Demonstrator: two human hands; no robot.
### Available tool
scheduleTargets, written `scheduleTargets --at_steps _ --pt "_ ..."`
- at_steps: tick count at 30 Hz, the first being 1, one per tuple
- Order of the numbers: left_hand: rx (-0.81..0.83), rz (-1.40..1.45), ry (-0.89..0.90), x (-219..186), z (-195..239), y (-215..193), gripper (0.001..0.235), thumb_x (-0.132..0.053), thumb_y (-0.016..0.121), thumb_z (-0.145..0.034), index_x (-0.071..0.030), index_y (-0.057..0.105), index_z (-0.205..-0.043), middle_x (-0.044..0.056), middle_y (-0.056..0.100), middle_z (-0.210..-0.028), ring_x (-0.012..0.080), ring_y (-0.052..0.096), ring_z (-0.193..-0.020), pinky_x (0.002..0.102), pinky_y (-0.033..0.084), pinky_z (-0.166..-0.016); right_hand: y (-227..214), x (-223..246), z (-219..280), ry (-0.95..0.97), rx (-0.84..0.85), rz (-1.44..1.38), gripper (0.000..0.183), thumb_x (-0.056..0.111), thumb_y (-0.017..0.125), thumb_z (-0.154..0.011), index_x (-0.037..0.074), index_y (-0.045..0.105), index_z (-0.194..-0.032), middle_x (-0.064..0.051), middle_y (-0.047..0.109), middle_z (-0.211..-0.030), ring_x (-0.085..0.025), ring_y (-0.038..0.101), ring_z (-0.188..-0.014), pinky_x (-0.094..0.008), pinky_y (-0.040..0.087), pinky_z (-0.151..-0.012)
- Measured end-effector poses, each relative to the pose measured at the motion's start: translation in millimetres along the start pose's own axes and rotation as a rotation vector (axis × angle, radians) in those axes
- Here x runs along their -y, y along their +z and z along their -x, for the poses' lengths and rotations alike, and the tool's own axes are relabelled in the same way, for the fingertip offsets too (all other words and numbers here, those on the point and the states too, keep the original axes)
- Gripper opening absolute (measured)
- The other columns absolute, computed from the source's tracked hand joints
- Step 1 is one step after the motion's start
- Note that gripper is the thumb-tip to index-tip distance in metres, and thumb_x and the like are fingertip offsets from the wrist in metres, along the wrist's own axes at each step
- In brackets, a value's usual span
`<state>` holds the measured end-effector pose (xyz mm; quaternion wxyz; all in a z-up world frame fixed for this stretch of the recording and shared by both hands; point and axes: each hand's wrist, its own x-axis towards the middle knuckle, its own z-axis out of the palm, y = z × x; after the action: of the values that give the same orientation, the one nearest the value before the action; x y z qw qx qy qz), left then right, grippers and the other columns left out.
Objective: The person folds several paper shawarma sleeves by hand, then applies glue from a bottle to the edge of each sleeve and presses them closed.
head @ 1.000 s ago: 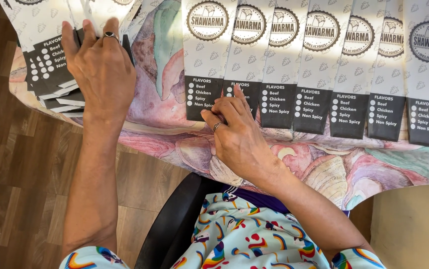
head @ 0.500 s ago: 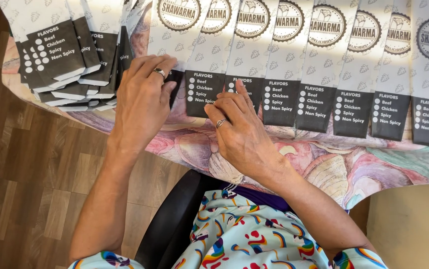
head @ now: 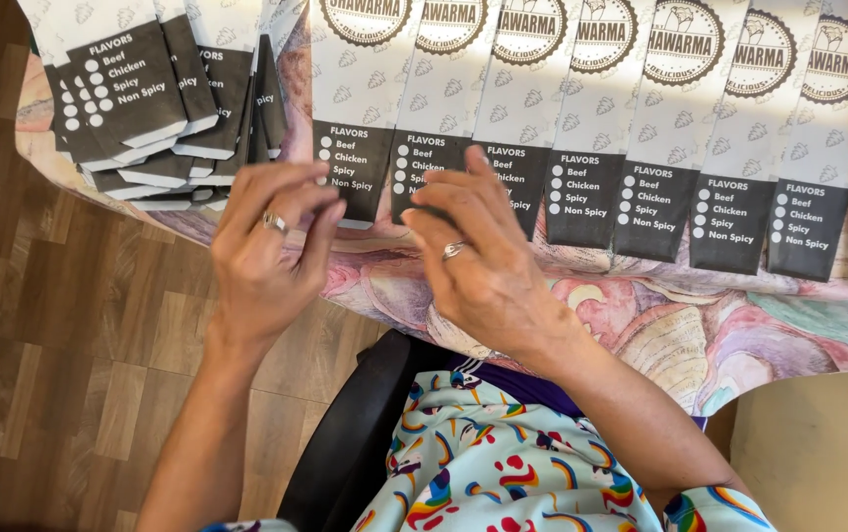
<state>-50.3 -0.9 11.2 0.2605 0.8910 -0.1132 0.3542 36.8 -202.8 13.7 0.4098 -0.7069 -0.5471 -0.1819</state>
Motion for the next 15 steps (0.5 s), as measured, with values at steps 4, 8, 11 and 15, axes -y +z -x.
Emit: scheduleTargets --at_steps 4,8,11,15 --pt "0.062 0.105 -0.052 4.1 16.7 -10.2 0.010 0.010 0.076 -0.095 0.010 0.072 -0.104 0.022 0.069 -0.117 0.0402 0.067 -0.118 0.047 0.056 -0.107 26.6 -3.4 -5.9 -0.072 0.014 -0.067 0.017 -0.012 0.074 -0.096 -0.010 0.058 -0.092 -0.023 0.060 -0.106 -0.040 0.064 -0.106 -0.064 0.044 -0.113" --pt "0.048 0.141 -0.039 10.6 21.1 -7.6 0.012 0.014 0.076 -0.092 0.011 0.072 -0.103 0.024 0.070 -0.112 0.0408 0.069 -0.112 0.047 0.058 -0.103 46.6 -11.0 -3.9 -0.076 0.119 -0.021 0.012 -0.007 0.071 -0.100 -0.008 0.059 -0.096 -0.018 0.057 -0.101 -0.037 0.059 -0.113 -0.062 0.038 -0.118" --pt "0.035 0.154 -0.033 13.5 20.3 -4.7 0.011 0.015 0.075 -0.093 0.012 0.072 -0.102 0.024 0.070 -0.112 0.0399 0.069 -0.110 0.045 0.058 -0.101 45.9 -14.4 -5.1 -0.074 0.121 -0.026 0.009 -0.010 0.060 -0.102 -0.008 0.059 -0.094 -0.018 0.057 -0.100 -0.037 0.059 -0.111 -0.063 0.039 -0.117" --pt "0.020 0.145 -0.035 17.4 21.2 0.3 0.005 0.014 0.071 -0.096 0.012 0.069 -0.101 0.023 0.068 -0.108 0.0388 0.067 -0.107 0.044 0.057 -0.097 45.5 -15.7 -7.8 -0.051 0.119 -0.037 0.012 -0.012 0.060 -0.101 -0.006 0.058 -0.090 -0.015 0.052 -0.097 -0.034 0.058 -0.105 -0.061 0.041 -0.115"
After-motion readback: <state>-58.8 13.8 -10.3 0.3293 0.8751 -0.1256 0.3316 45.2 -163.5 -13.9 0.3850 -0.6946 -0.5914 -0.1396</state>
